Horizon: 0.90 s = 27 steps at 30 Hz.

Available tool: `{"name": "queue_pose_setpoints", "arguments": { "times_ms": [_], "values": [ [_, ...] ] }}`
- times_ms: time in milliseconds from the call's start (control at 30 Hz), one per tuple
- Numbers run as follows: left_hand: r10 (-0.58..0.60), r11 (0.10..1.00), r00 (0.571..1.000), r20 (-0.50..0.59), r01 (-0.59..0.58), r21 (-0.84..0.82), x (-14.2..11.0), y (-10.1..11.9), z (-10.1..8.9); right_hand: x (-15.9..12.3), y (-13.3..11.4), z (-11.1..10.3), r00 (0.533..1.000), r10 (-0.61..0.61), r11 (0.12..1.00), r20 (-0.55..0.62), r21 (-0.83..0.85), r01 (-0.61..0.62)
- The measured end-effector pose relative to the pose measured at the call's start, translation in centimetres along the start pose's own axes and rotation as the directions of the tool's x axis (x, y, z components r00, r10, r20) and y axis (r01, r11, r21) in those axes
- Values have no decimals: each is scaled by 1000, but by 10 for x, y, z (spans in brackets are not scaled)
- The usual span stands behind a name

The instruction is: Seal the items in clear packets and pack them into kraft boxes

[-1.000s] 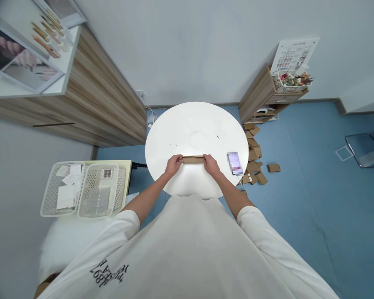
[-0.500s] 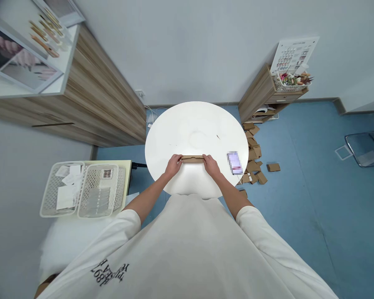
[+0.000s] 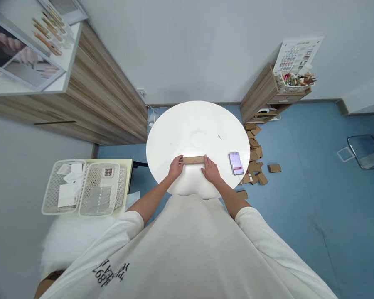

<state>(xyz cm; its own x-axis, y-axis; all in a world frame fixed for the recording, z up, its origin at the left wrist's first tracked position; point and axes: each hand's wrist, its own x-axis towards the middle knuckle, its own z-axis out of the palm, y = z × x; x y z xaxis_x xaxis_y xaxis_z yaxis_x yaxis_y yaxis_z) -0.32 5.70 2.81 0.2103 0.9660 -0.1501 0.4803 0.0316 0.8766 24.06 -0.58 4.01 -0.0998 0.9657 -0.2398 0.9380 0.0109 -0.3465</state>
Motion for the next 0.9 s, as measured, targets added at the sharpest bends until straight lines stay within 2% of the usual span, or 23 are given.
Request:
{"name": "queue_pose_setpoints", "arguments": {
  "times_ms": [100, 167, 233, 300, 367, 467, 567, 667, 800, 900],
  "values": [
    [-115, 991, 993, -8, 114, -71, 3, 0, 0, 4, 1, -5, 999, 45, 993, -26, 115, -42],
    [-197, 976, 980, -33, 193, -99, 5, 0, -2, 9, 2, -9, 987, 152, 954, -60, 269, -130],
    [-281, 955, 958, -62, 273, -115, 6, 1, -4, 15, 1, -12, 955, 289, 859, -59, 456, -232],
    [-348, 932, 937, -41, 340, -126, 7, 3, -4, 21, -2, -16, 920, 391, 734, -19, 610, -299],
    [-367, 922, 930, 17, 366, -129, 8, 6, -3, 27, -6, -20, 904, 428, 637, 21, 703, -318],
    [-321, 932, 944, 73, 328, -154, 7, 8, -1, 29, -14, -25, 903, 428, 570, 37, 764, -302],
    [-267, 940, 961, 75, 277, -199, 0, 4, -2, 23, -19, -23, 906, 421, 546, 40, 787, -288],
    [-287, 933, 953, 96, 301, -197, -12, -9, -3, 11, -19, -13, 911, 404, 547, 81, 777, -312],
    [-333, 923, 930, 157, 356, -149, -28, -29, -1, -4, -16, 7, 906, 392, 587, 163, 714, -382],
    [-350, 922, 924, 156, 369, -118, -33, -38, 2, -12, -14, 18, 901, 389, 630, 191, 658, -412]
  ]
}}
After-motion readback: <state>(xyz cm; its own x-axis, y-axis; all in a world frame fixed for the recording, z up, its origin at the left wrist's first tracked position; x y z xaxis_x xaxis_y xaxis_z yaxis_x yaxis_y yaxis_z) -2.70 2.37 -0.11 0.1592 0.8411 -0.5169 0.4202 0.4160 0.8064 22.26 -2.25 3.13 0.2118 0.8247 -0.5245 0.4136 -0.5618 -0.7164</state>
